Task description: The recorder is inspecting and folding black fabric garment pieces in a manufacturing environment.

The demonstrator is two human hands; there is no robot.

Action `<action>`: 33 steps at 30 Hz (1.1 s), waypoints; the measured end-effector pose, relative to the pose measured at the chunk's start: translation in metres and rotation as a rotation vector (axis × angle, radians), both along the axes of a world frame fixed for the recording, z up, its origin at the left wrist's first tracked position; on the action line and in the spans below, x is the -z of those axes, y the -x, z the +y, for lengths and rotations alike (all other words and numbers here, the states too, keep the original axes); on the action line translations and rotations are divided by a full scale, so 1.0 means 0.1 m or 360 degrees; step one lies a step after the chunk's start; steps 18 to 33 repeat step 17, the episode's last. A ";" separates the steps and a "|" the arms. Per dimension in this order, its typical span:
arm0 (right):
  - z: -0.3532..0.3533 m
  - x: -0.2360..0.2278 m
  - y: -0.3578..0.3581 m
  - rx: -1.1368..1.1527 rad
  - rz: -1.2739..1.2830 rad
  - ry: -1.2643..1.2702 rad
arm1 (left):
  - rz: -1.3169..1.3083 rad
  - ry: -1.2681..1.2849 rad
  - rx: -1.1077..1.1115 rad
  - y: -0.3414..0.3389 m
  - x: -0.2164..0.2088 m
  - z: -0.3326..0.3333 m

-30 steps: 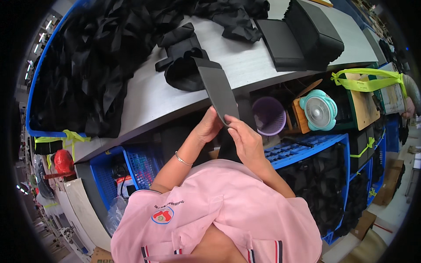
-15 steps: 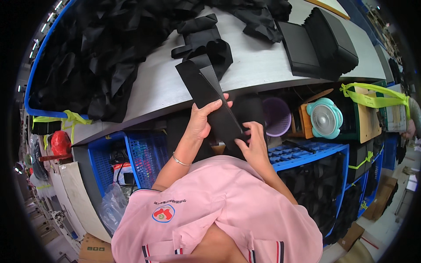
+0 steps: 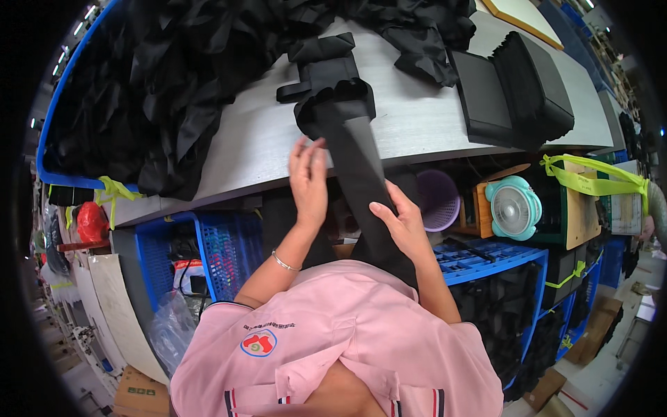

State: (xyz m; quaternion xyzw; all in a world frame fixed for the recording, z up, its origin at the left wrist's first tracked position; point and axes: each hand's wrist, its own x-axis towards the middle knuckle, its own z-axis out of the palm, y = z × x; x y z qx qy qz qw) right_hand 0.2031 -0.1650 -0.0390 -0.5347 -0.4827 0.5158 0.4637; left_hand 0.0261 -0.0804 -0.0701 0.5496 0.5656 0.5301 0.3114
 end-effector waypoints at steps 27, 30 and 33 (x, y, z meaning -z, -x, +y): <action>0.76 -0.12 0.23 0.0016 -0.1838 -0.0315 | 0.0398 -0.0648 0.1014 -0.04 -0.45 0.43; 0.76 -0.12 0.23 0.0016 -0.1838 -0.0315 | 0.0398 -0.0648 0.1014 -0.04 -0.45 0.43; 0.76 -0.12 0.23 0.0016 -0.1838 -0.0315 | 0.0398 -0.0648 0.1014 -0.04 -0.45 0.43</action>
